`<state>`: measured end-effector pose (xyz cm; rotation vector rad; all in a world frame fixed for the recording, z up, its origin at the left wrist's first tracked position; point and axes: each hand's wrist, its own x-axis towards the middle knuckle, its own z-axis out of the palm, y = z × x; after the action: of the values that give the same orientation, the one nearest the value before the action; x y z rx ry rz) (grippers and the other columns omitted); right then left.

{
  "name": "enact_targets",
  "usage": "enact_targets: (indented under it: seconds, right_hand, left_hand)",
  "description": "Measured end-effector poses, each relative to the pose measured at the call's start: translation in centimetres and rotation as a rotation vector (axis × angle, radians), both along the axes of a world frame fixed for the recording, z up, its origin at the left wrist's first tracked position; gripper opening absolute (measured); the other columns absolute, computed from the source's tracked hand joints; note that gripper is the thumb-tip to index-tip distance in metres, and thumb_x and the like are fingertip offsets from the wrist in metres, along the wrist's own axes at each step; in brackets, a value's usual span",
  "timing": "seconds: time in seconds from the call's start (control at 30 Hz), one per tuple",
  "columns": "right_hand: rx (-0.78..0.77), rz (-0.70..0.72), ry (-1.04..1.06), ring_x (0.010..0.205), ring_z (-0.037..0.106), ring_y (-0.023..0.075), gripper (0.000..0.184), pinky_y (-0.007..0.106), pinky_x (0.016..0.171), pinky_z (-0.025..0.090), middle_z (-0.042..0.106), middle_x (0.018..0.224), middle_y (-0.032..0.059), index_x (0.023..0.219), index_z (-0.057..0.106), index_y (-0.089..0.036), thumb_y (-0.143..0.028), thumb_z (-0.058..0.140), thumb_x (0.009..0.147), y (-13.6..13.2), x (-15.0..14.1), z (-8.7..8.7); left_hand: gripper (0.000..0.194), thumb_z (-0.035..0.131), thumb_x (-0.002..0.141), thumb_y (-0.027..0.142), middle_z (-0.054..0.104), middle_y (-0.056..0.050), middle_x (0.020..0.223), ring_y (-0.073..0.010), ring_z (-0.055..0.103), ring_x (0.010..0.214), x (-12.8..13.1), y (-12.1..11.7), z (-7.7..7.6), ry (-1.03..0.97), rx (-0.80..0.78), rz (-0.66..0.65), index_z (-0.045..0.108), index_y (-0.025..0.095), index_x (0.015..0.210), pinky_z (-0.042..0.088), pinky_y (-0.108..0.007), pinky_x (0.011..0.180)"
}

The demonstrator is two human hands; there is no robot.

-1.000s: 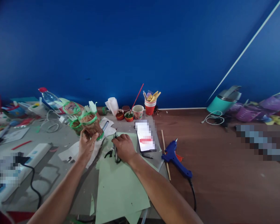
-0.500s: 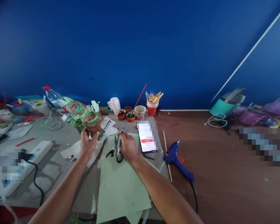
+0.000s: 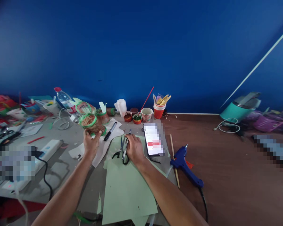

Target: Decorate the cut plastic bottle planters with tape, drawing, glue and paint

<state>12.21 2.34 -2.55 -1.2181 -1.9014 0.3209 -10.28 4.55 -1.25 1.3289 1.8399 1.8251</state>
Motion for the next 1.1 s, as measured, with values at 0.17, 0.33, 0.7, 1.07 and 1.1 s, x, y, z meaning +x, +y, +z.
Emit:
enact_targets:
  seconds: [0.17, 0.33, 0.7, 1.07, 1.1]
  right_hand:
    - [0.022, 0.001, 0.002, 0.091, 0.063, 0.0235, 0.043, 0.034, 0.084, 0.048, 0.070, 0.099, 0.0085, 0.110, 0.064, -0.018, 0.000, 0.045, 0.075, -0.1, -0.1, -0.1]
    - [0.039, -0.004, 0.016, 0.092, 0.064, 0.0230, 0.042, 0.033, 0.083, 0.047, 0.071, 0.100, 0.0083, 0.111, 0.064, -0.019, -0.001, 0.045, 0.078, -0.3, -0.2, -0.1]
    - [-0.008, 0.035, 0.235, 0.088, 0.063, 0.0222, 0.040, 0.034, 0.081, 0.050, 0.069, 0.095, 0.0085, 0.109, 0.064, -0.018, -0.003, 0.043, 0.078, -0.2, -0.3, 0.0]
    - [-0.127, 0.140, 0.478, 0.082, 0.066, 0.0190, 0.027, 0.031, 0.075, 0.053, 0.071, 0.096, 0.0076, 0.105, 0.063, -0.018, -0.018, 0.049, 0.083, -0.8, -1.1, 0.3]
    - [-0.134, 0.147, 0.473, 0.084, 0.066, 0.0195, 0.027, 0.031, 0.076, 0.053, 0.071, 0.098, 0.0079, 0.106, 0.063, -0.018, -0.019, 0.049, 0.083, -0.9, -1.1, 0.3]
  left_hand:
    - [0.051, 0.072, 0.068, 0.036, 0.057, -0.011, 0.111, -0.0312, 0.053, 0.114, -1.1, 0.8, -0.8, 0.114, -0.096, 0.038, 0.055, 0.018, 0.113, 0.039, -0.049, 0.101]
    - [0.051, 0.070, 0.068, 0.034, 0.056, -0.012, 0.110, -0.0354, 0.048, 0.121, -1.2, 1.1, -1.1, 0.118, -0.136, 0.038, 0.056, 0.017, 0.114, 0.035, -0.055, 0.105]
    - [0.042, 0.065, 0.078, 0.035, 0.053, -0.012, 0.115, -0.0260, 0.052, 0.109, 1.0, -2.1, 1.9, 0.210, 0.225, 0.059, 0.054, 0.018, 0.115, 0.043, -0.041, 0.097]
    - [0.015, 0.059, 0.083, 0.027, 0.069, -0.006, 0.088, -0.0193, 0.064, 0.078, 5.7, -3.9, 1.5, 0.240, -0.118, -0.717, 0.069, 0.022, 0.093, 0.051, -0.031, 0.073]
    - [0.016, 0.059, 0.082, 0.027, 0.069, -0.006, 0.088, -0.0192, 0.064, 0.077, 5.8, -3.9, 1.5, 0.226, -0.132, -0.717, 0.069, 0.022, 0.094, 0.051, -0.031, 0.072]
